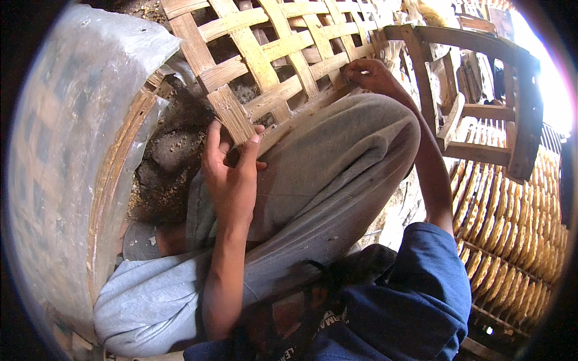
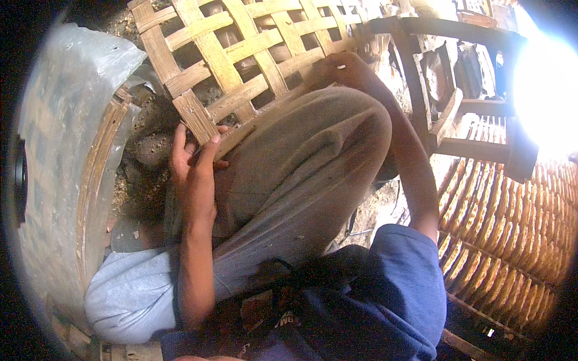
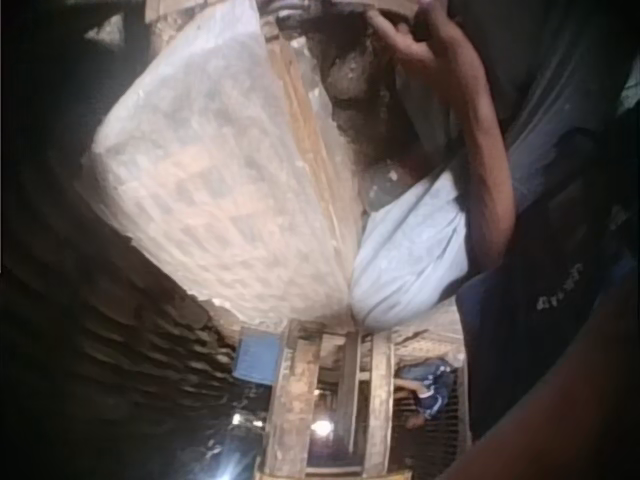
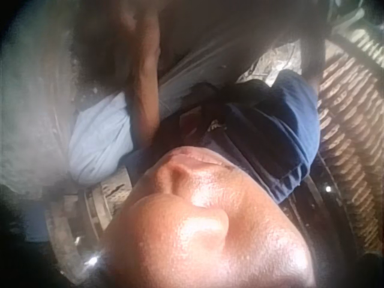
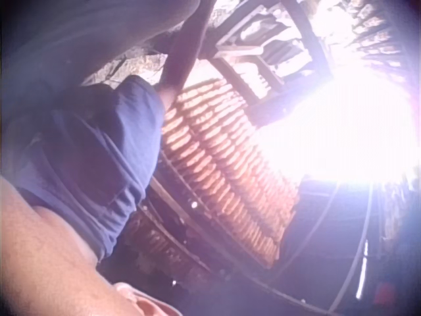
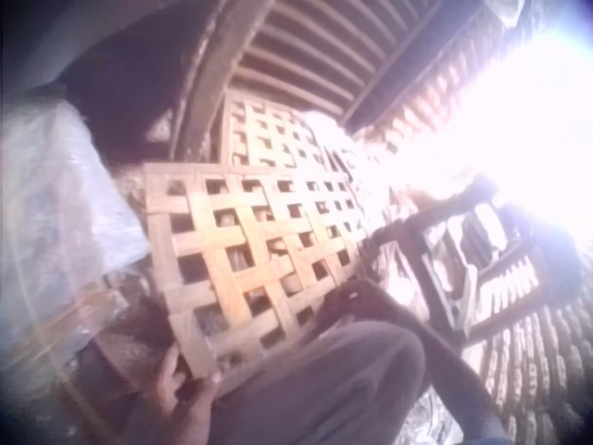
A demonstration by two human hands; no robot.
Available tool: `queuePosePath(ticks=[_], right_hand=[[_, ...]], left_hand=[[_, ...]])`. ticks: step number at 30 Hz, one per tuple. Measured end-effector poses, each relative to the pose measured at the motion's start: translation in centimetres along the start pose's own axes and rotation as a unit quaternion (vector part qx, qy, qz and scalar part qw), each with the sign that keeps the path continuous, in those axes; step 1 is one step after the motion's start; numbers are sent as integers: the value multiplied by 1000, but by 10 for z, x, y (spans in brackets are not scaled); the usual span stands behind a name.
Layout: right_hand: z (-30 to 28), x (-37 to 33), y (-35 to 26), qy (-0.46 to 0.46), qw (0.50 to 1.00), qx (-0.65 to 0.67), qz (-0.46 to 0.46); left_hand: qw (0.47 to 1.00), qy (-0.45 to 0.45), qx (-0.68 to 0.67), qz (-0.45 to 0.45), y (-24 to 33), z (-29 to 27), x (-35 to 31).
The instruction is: The person sits on the floor and assembles a bamboo tray by placing a plastic sheet over a pile of grains and fitting a woven bamboo frame on top. They then use a small wooden block to tap and secure the frame edges before lifting the assembled unit.
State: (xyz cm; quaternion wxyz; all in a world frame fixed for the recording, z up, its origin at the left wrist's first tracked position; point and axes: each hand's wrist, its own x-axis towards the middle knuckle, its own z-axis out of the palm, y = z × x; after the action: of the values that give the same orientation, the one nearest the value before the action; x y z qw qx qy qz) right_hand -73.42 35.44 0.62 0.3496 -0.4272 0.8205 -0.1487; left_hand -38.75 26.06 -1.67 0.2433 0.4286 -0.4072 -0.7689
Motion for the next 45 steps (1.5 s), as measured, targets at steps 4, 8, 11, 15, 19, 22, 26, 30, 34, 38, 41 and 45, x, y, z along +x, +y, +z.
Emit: queuePosePath(ticks=[4,8,11,15,19,22,26,30,34,38,41,45], right_hand=[[11,-4,3,90,993,8,81],[18,-6,12,97,995,-23,18],[9,-9,6,40,998,-14,43],[-3,-7,28,-23,1000,5,12],[-8,-1,19,-71,996,40,18],[-18,12,20,-117,991,-9,63],[-19,21,19,-131,990,-5,52],[-20,22,20,-137,989,-31,54],[4,6,23,-44,997,48,-29],[28,-5,45,84,996,19,-37],[31,-2,58,191,972,-17,-137],[30,-3,44,220,959,-115,-137]], left_hand=[[1000,6,-4,15,-6,0,0],[1000,-1,-11,13,-5,0,1],[1000,-4,-4,11,-3,-1,0],[1000,2,-14,8,-5,1,1],[1000,4,0,11,-3,0,0],[1000,0,-9,3,-2,0,1],[1000,6,-8,-2,-2,0,-1],[1000,4,-14,-2,-2,1,-1],[1000,14,-21,5,-4,-1,-1],[1000,15,-5,2,-3,-1,0],[1000,13,-9,-2,-2,1,-1],[1000,10,-14,2,-4,0,2]])
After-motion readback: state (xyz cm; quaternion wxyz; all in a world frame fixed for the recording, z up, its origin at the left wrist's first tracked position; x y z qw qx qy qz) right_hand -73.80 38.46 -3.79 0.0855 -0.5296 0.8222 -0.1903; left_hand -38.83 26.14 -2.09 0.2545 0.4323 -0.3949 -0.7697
